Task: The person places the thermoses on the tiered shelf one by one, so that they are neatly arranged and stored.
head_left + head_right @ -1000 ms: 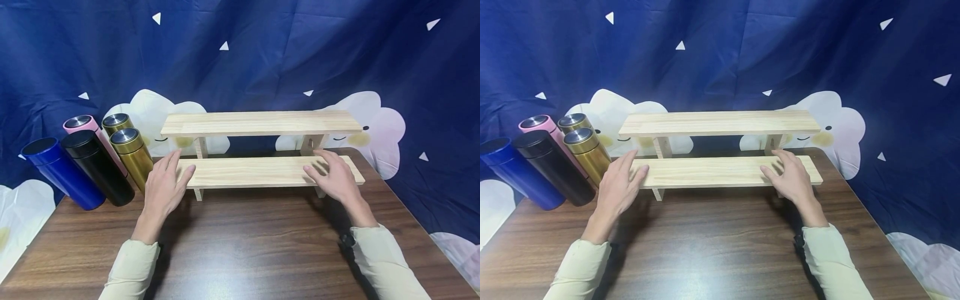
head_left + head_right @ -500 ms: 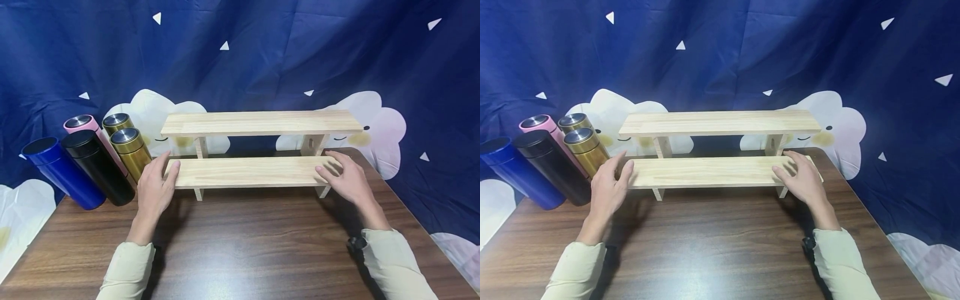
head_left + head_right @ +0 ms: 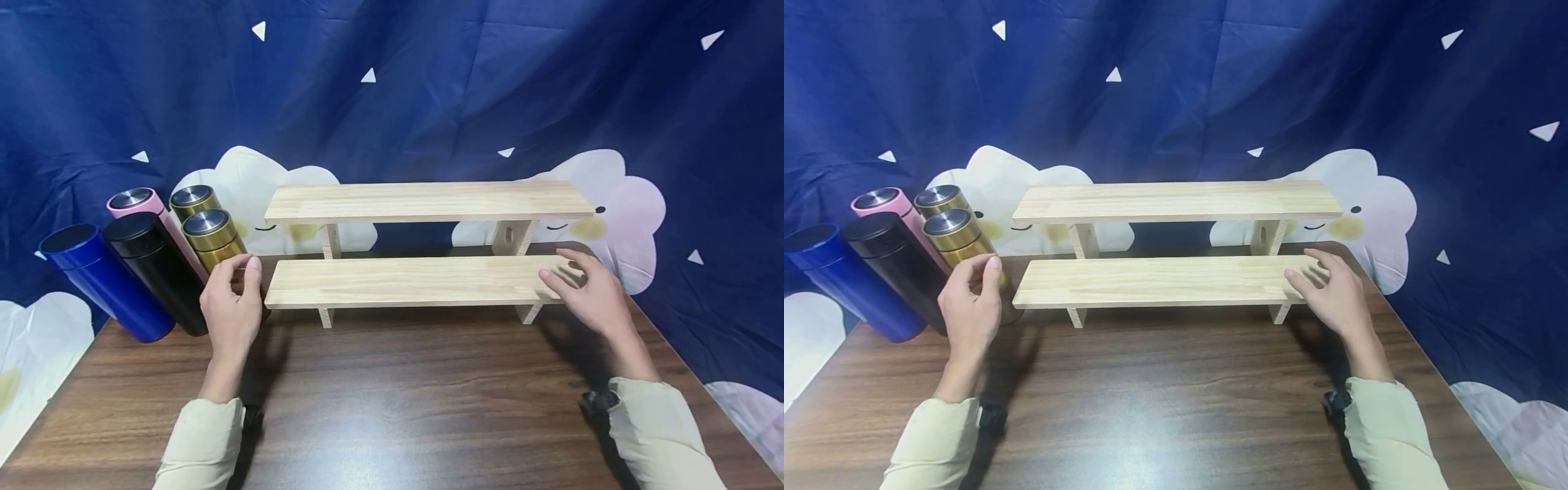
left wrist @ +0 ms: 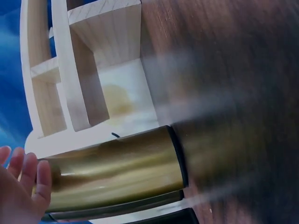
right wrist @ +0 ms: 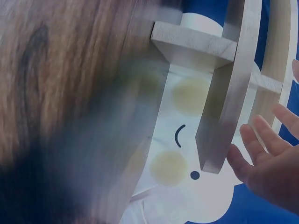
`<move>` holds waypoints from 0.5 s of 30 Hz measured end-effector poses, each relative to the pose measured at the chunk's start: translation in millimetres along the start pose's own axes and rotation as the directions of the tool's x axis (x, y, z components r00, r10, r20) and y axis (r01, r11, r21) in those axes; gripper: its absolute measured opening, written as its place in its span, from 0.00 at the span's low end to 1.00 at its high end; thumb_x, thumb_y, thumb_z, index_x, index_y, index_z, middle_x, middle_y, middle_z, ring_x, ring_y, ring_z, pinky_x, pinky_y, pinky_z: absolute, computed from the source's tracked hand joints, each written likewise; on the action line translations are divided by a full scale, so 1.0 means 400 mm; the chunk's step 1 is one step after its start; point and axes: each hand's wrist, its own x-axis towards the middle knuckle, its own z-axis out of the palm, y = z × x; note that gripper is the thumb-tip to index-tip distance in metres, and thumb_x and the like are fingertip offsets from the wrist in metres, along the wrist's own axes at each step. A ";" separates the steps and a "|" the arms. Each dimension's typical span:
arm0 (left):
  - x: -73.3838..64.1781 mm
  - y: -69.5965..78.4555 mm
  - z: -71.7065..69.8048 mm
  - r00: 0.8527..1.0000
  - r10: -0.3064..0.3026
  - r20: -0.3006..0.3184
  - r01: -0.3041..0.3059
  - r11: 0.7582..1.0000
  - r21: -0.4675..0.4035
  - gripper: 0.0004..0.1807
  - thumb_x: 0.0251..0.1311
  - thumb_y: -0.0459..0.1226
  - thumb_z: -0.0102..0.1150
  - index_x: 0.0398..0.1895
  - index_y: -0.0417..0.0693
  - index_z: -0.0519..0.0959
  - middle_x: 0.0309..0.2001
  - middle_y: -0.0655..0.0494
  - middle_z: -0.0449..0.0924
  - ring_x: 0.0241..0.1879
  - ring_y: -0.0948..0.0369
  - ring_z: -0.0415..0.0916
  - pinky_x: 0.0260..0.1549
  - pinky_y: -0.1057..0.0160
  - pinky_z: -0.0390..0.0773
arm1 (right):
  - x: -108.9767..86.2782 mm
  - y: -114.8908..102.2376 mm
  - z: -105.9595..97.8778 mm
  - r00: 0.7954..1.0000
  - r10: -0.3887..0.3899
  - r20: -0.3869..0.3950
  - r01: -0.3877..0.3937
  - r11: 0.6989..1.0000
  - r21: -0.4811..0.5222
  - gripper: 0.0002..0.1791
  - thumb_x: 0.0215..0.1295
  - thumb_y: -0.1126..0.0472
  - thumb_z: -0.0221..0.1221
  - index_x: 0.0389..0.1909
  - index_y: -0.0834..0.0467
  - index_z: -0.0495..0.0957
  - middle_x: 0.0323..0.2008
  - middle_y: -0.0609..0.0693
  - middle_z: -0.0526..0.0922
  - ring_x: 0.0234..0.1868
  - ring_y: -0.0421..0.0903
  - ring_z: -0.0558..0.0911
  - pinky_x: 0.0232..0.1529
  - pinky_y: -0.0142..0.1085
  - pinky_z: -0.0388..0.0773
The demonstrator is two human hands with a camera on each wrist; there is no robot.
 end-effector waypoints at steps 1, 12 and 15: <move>0.001 -0.001 -0.001 1.000 -0.006 -0.020 0.006 1.000 -0.011 0.19 0.72 0.47 0.57 0.47 0.39 0.85 0.40 0.47 0.82 0.37 0.65 0.74 0.39 0.70 0.70 | -0.001 0.003 -0.002 1.000 0.007 0.004 -0.007 1.000 0.012 0.34 0.68 0.48 0.64 0.67 0.66 0.71 0.62 0.71 0.74 0.61 0.70 0.72 0.54 0.61 0.65; 0.013 -0.021 -0.020 0.981 -0.054 -0.185 0.032 0.992 -0.119 0.17 0.60 0.41 0.71 0.46 0.36 0.84 0.39 0.46 0.83 0.34 0.66 0.77 0.35 0.71 0.74 | -0.010 0.040 -0.030 0.997 0.072 0.020 -0.073 0.995 0.074 0.36 0.67 0.48 0.65 0.68 0.67 0.70 0.61 0.72 0.74 0.59 0.70 0.76 0.48 0.32 0.70; 0.017 -0.021 -0.026 0.974 -0.068 -0.215 0.042 0.992 -0.122 0.21 0.56 0.42 0.73 0.48 0.37 0.83 0.38 0.53 0.80 0.36 0.61 0.77 0.37 0.71 0.75 | -0.014 0.051 -0.040 0.996 0.090 0.009 -0.091 0.994 0.066 0.36 0.66 0.49 0.65 0.67 0.66 0.72 0.60 0.72 0.77 0.55 0.64 0.80 0.40 0.21 0.67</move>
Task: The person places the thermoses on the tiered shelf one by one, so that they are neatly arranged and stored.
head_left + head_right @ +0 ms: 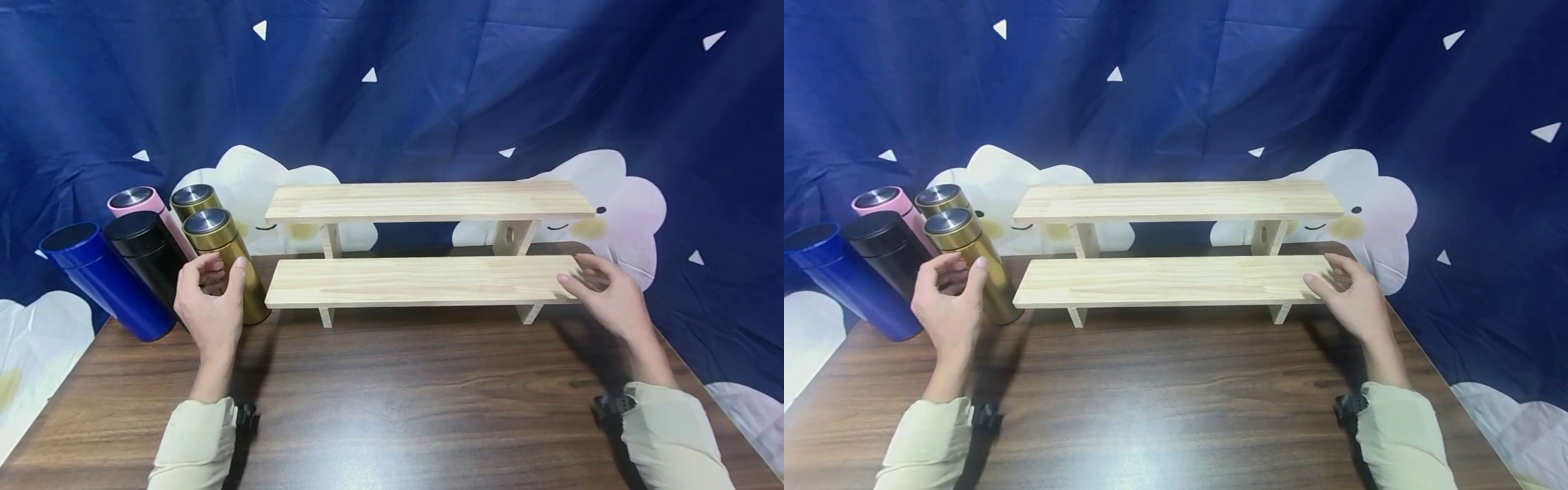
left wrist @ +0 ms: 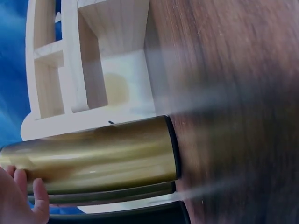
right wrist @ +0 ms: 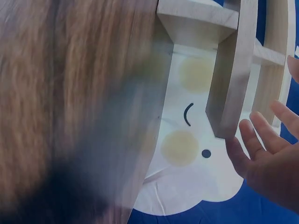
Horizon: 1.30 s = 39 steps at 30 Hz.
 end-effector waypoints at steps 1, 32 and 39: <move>0.002 0.000 -0.002 1.000 -0.003 -0.007 0.003 1.000 0.008 0.23 0.54 0.43 0.74 0.48 0.37 0.83 0.38 0.56 0.79 0.37 0.60 0.77 0.37 0.71 0.75 | -0.001 0.003 -0.004 1.000 0.007 -0.001 -0.007 1.000 -0.002 0.35 0.66 0.49 0.66 0.67 0.66 0.72 0.59 0.71 0.77 0.53 0.60 0.82 0.39 0.20 0.67; 0.029 -0.028 0.000 0.985 -0.156 0.074 0.158 0.987 -0.023 0.46 0.47 0.40 0.78 0.71 0.64 0.67 0.58 0.63 0.73 0.55 0.65 0.71 0.50 0.64 0.73 | -0.016 0.124 -0.036 0.983 0.165 0.076 -0.180 0.942 0.284 0.19 0.63 0.57 0.70 0.55 0.50 0.79 0.38 0.22 0.80 0.38 0.21 0.79 0.38 0.17 0.72; 0.037 -0.048 0.012 0.988 -0.135 0.074 0.136 0.991 -0.006 0.48 0.46 0.37 0.79 0.72 0.58 0.65 0.58 0.61 0.71 0.55 0.67 0.68 0.51 0.66 0.70 | -0.005 0.141 -0.031 0.982 0.155 0.105 -0.180 0.932 0.316 0.20 0.65 0.59 0.68 0.56 0.56 0.79 0.37 0.21 0.80 0.37 0.22 0.80 0.38 0.18 0.74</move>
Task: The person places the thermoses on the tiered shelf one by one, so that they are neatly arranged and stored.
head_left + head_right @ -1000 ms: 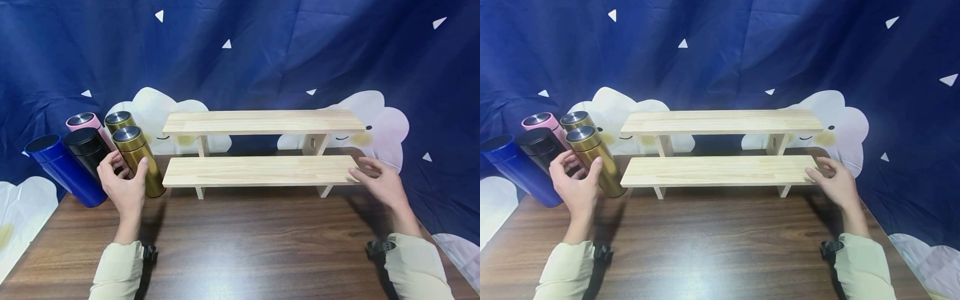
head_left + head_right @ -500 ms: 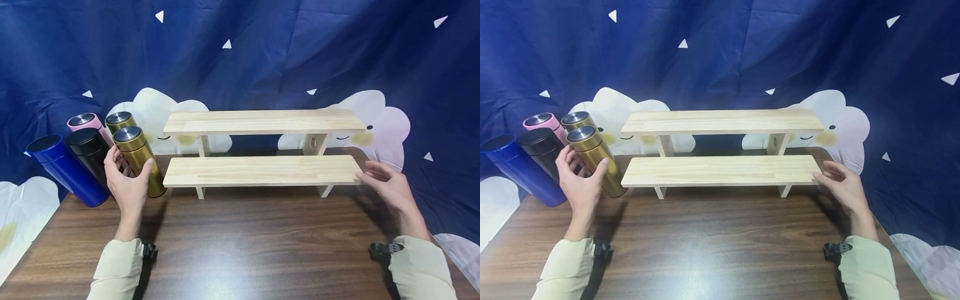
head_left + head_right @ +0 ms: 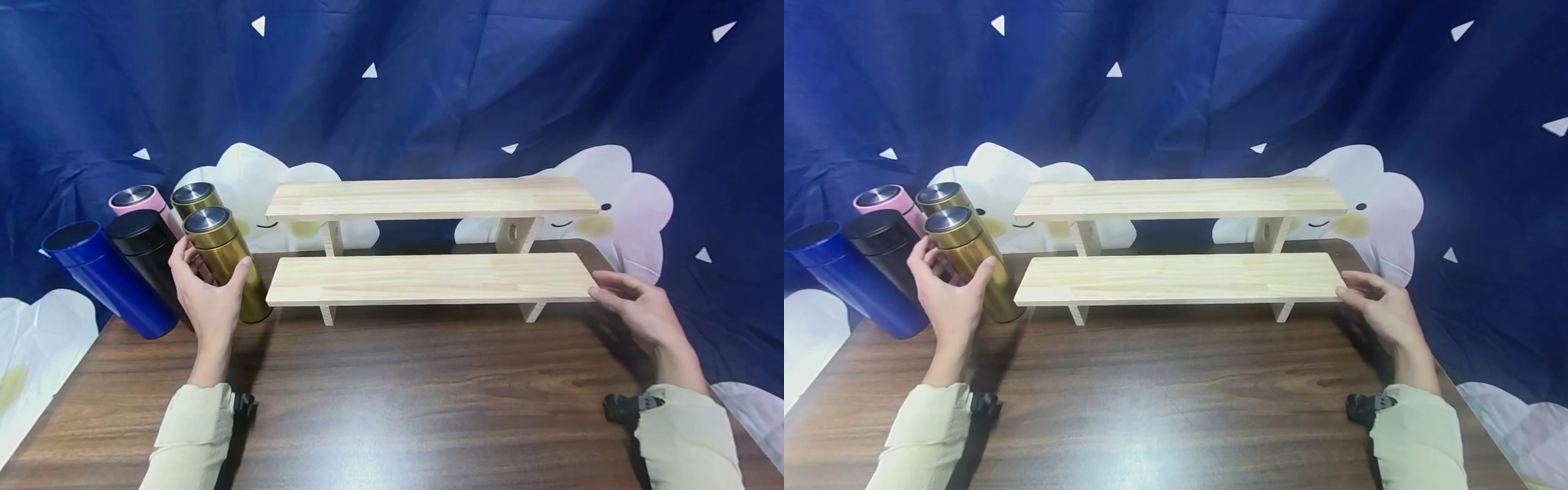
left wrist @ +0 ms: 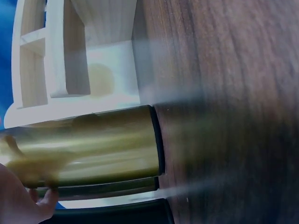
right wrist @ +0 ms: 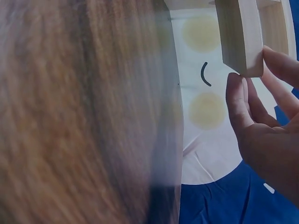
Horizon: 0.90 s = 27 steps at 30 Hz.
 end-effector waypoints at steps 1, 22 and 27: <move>0.001 -0.002 0.002 1.000 -0.001 -0.001 0.001 1.000 0.001 0.48 0.46 0.37 0.79 0.72 0.57 0.65 0.57 0.61 0.71 0.54 0.67 0.68 0.52 0.66 0.69 | 0.000 0.002 0.000 1.000 0.006 0.003 -0.006 1.000 0.009 0.19 0.65 0.59 0.68 0.57 0.56 0.79 0.38 0.22 0.80 0.37 0.23 0.80 0.38 0.18 0.74; 0.000 -0.006 0.007 0.999 -0.049 -0.008 0.049 0.999 -0.011 0.44 0.47 0.36 0.77 0.69 0.60 0.67 0.55 0.59 0.74 0.51 0.65 0.71 0.48 0.67 0.69 | -0.004 0.011 -0.004 0.998 0.024 0.066 -0.048 0.919 0.392 0.12 0.63 0.69 0.67 0.40 0.47 0.87 0.34 0.38 0.87 0.34 0.33 0.85 0.37 0.25 0.80; 0.001 -0.009 0.009 0.998 -0.055 -0.020 0.054 0.998 -0.026 0.45 0.45 0.35 0.78 0.69 0.59 0.68 0.55 0.59 0.74 0.51 0.64 0.71 0.49 0.67 0.70 | -0.004 0.013 -0.001 0.998 0.033 0.060 -0.053 0.923 0.382 0.12 0.63 0.69 0.68 0.40 0.47 0.87 0.33 0.38 0.87 0.33 0.32 0.85 0.37 0.24 0.80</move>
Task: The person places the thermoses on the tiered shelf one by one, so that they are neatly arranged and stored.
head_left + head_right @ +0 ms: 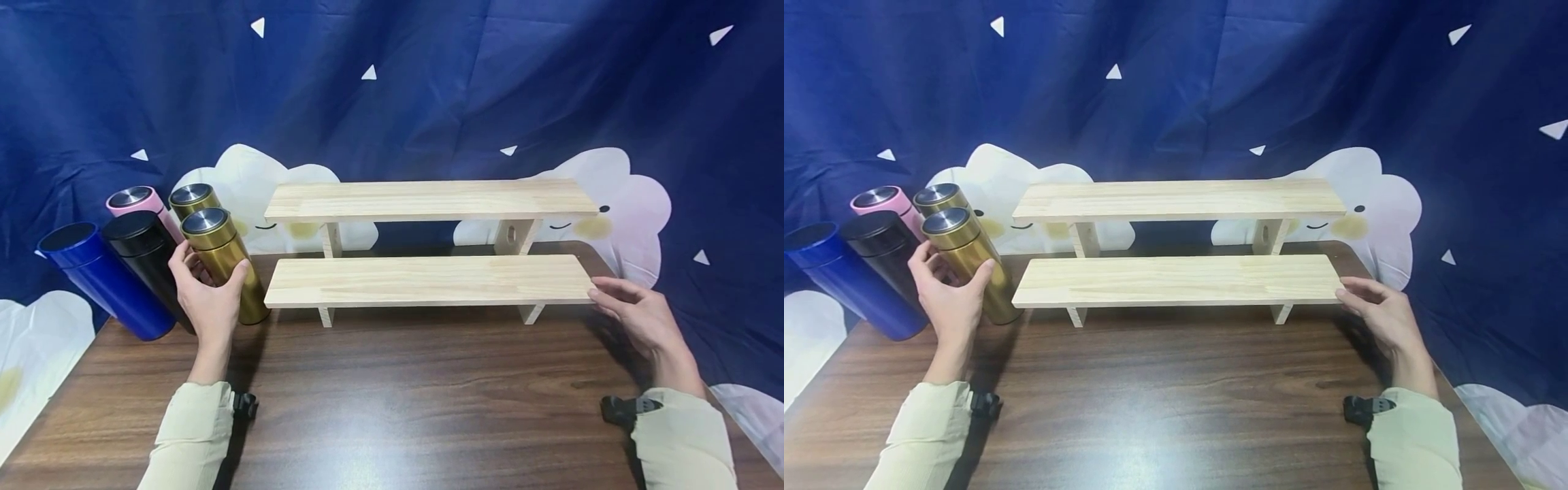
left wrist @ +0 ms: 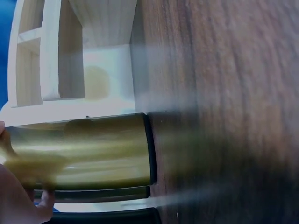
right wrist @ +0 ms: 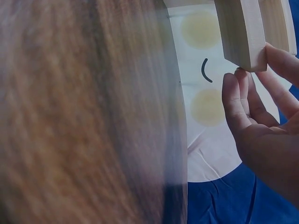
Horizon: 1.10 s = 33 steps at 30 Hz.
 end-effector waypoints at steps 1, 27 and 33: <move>0.001 -0.001 0.000 1.000 0.000 -0.002 0.000 1.000 -0.005 0.45 0.45 0.34 0.78 0.69 0.58 0.68 0.55 0.59 0.74 0.51 0.64 0.72 0.49 0.67 0.70 | 0.000 -0.001 0.000 1.000 0.001 -0.003 -0.001 1.000 -0.005 0.12 0.63 0.68 0.68 0.40 0.47 0.87 0.33 0.38 0.87 0.33 0.32 0.85 0.37 0.24 0.80; -0.019 0.070 0.016 0.994 0.112 -0.015 -0.113 0.993 -0.047 0.41 0.41 0.24 0.75 0.65 0.38 0.71 0.46 0.62 0.72 0.46 0.63 0.70 0.46 0.67 0.68 | -0.001 0.003 0.002 1.000 0.008 -0.028 -0.009 0.998 -0.055 0.11 0.62 0.66 0.70 0.40 0.46 0.87 0.32 0.37 0.87 0.33 0.31 0.85 0.36 0.23 0.79; 0.000 0.028 0.021 0.982 0.186 0.023 -0.187 0.981 0.044 0.43 0.43 0.33 0.78 0.68 0.52 0.73 0.50 0.67 0.71 0.50 0.68 0.68 0.47 0.68 0.67 | -0.001 0.001 0.004 0.999 0.006 -0.036 -0.008 0.997 -0.079 0.11 0.62 0.65 0.70 0.41 0.46 0.86 0.33 0.36 0.86 0.33 0.31 0.84 0.36 0.24 0.79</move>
